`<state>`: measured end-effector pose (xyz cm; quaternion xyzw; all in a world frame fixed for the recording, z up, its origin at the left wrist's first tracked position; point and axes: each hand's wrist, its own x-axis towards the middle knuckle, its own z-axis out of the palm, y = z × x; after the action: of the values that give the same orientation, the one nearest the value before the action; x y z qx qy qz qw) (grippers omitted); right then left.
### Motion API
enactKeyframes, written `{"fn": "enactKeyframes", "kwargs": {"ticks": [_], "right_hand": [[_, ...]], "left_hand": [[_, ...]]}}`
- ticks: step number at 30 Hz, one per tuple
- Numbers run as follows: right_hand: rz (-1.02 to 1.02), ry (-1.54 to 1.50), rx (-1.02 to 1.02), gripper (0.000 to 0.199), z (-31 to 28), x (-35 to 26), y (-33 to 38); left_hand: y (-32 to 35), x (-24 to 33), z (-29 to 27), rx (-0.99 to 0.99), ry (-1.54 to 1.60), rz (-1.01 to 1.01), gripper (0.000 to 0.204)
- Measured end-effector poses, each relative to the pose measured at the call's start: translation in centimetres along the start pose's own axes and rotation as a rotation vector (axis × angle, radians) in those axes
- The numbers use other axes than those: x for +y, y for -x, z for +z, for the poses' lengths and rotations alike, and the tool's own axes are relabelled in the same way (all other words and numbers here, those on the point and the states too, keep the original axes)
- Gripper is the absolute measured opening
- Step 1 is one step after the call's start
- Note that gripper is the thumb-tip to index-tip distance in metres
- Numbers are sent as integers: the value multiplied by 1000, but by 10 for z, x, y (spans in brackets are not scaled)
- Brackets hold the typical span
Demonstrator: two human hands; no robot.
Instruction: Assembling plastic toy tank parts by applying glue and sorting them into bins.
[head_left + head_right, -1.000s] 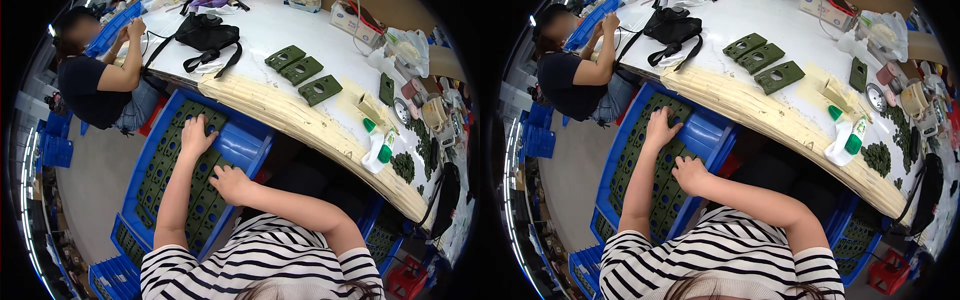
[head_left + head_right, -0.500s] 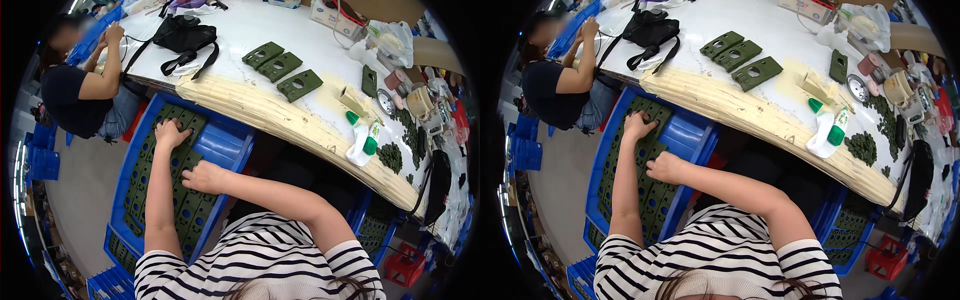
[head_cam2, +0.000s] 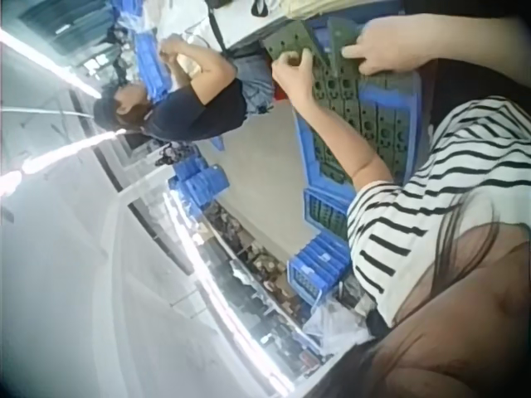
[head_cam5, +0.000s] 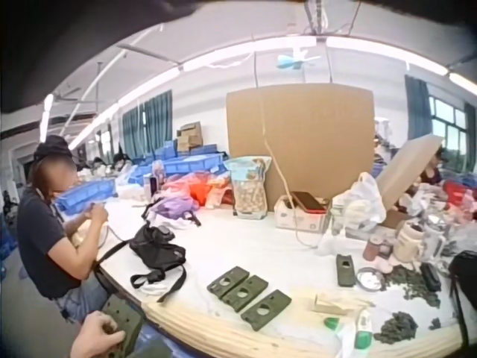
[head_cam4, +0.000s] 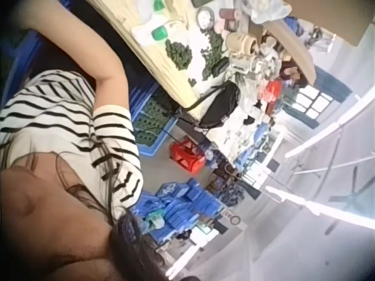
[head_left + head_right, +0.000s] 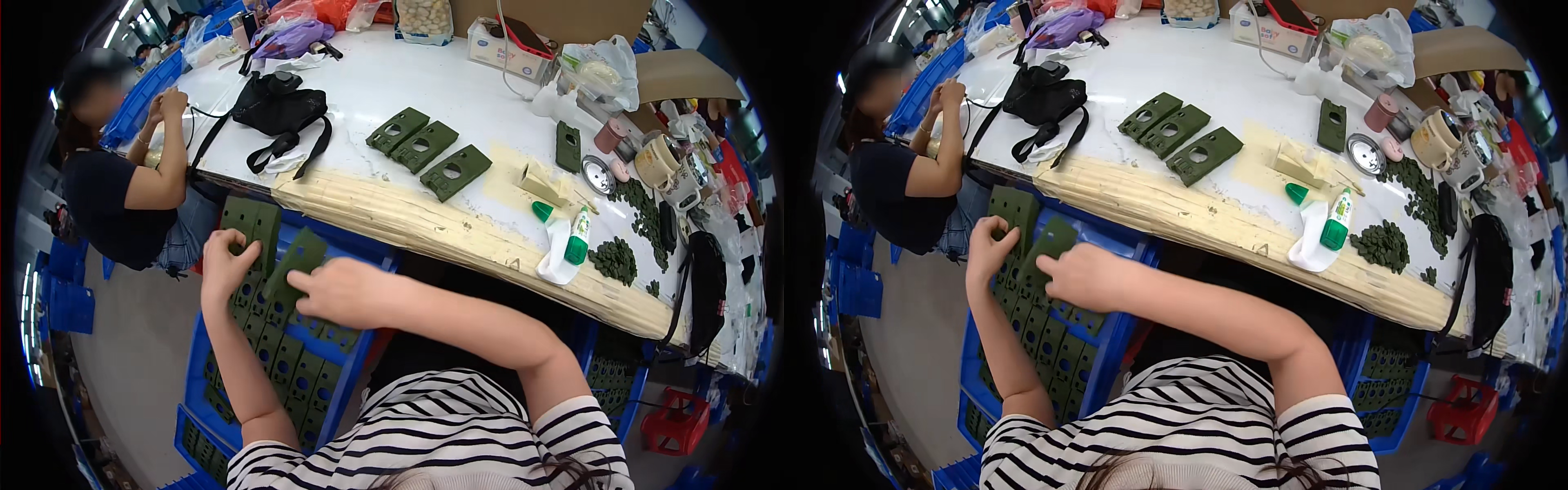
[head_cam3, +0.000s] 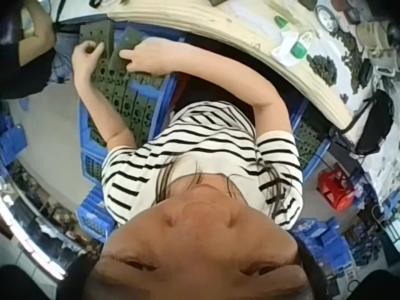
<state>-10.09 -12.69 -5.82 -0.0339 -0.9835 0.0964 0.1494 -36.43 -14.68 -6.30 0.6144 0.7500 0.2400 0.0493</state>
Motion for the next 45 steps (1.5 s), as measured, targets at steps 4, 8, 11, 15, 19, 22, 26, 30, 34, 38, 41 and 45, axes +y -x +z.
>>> {"fn": "enactKeyframes", "kwargs": {"ticks": [4, 8, 11, 15, 19, 22, 26, 30, 34, 38, 41, 45], "right_hand": [[183, 85, -72, 15, -86, 35, 26], [415, 216, -455, 30, -141, 74, 49], [513, 195, -551, 29, -143, 100, 60], [508, 234, -495, 24, -143, 126, 73], [510, 346, -305, 21, -134, 133, 68], [639, 399, -254, 18, -136, 117, 65], [764, 259, -291, 17, -135, 112, 74], [706, 350, -176, 13, -134, 96, 80], [589, 205, 144, 12, -129, 42, 97], [455, -120, 2, 15, -108, -5, 108], [383, -231, -54, 15, -78, -18, 107], [340, -247, -111, 16, -55, -31, 104]], "left_hand": [[-29, 69, -23, 154, 34, 279, 31], [-104, 135, -11, -233, 56, 204, 37], [-154, 166, 25, -403, -151, 166, 47], [-194, 192, 80, -300, -332, 274, 51], [-200, 185, 69, -473, -335, 265, 60], [-188, 172, 54, -483, -132, 223, 66], [-156, 145, 46, -135, 282, 342, 57], [-76, 97, 16, 98, 477, 216, 34], [9, 17, 15, 212, 224, -42, 32], [80, -49, 28, 15, -56, -117, 45], [107, -54, 38, -105, -56, -195, 50], [105, -57, 47, -89, -118, -247, 49]]}}
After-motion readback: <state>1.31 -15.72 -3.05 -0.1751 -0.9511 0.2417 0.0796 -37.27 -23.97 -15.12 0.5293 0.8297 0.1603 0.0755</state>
